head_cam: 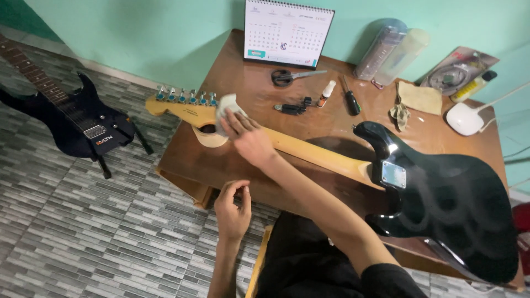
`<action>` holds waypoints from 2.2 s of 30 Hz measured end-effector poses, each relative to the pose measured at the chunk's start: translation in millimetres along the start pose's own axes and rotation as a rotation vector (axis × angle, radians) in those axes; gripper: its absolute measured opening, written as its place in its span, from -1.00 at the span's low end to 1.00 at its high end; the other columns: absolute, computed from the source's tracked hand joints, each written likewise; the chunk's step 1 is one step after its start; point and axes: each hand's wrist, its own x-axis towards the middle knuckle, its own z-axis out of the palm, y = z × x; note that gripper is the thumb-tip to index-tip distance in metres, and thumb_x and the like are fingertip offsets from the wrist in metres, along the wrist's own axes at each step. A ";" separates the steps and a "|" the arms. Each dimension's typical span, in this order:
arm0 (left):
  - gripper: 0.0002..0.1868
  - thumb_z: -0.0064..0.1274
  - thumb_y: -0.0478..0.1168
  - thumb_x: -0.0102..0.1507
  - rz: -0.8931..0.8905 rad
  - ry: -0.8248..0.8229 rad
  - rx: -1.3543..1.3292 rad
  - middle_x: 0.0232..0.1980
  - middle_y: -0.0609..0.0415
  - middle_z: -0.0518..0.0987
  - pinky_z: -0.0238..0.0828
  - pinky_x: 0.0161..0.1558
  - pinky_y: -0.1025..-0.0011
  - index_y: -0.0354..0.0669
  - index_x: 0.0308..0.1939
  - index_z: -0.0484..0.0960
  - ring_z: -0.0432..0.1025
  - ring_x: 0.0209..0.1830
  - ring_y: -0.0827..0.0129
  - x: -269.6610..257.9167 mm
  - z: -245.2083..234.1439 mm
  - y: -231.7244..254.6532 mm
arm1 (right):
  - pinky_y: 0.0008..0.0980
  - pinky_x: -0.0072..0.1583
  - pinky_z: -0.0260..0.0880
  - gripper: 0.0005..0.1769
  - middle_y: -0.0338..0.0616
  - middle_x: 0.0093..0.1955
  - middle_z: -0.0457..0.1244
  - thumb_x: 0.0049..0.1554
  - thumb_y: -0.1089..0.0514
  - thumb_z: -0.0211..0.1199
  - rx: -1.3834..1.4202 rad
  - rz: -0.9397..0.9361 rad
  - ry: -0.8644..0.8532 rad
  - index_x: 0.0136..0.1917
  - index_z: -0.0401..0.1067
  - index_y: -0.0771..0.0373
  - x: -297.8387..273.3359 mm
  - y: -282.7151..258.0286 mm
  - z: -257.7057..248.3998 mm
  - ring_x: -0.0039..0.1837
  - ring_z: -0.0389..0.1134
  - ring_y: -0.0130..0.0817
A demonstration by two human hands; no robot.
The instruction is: The person cleans the back of a black electric guitar using a cloth. They wipe the body and neck of the instrument while it rests on a wooden table, moving the cloth back and forth to remove dust or smudges.
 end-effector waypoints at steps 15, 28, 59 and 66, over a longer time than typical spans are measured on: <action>-0.86 0.02 -0.37 0.34 -0.038 -0.026 -0.004 -0.29 -0.02 0.58 0.55 -0.32 0.30 -0.20 -0.09 0.67 0.56 -0.30 0.02 -3.5 0.3 -7.8 | -0.06 0.26 0.42 -0.35 0.27 0.38 0.28 0.12 0.14 0.13 0.039 0.073 -0.315 0.46 0.32 0.38 7.5 2.9 -19.4 0.31 0.40 0.17; -0.88 0.04 -0.33 0.36 -0.017 -0.016 0.019 -0.24 0.01 0.60 0.57 -0.33 0.34 -0.21 -0.08 0.66 0.58 -0.30 0.10 3.6 -3.3 -3.1 | -0.25 0.16 0.43 -0.40 -0.06 0.28 0.36 0.05 0.07 0.30 -0.086 0.113 -0.125 0.38 0.45 0.10 -31.2 11.4 -42.3 0.23 0.43 -0.13; -0.58 0.06 -0.05 0.34 0.104 -0.696 -0.134 -0.62 -0.10 0.47 0.27 -0.42 0.34 -0.18 -0.55 0.48 0.43 -0.51 0.27 81.6 90.0 40.6 | -0.39 0.11 0.49 -0.73 -0.28 -0.08 0.49 0.23 0.30 0.22 0.767 0.932 0.127 0.13 0.62 0.08 -87.9 53.1 -200.4 0.04 0.53 -0.37; -0.42 -0.02 0.04 0.36 0.237 -0.676 0.165 -0.74 -0.14 0.41 0.26 -0.56 0.21 -0.15 -0.71 0.42 0.46 -0.61 -0.15 75.2 109.6 19.5 | -0.29 0.05 0.51 -0.77 -0.15 -0.13 0.49 0.26 0.30 0.20 0.830 1.036 0.117 0.11 0.62 0.13 -83.9 50.6 -203.0 -0.01 0.52 -0.33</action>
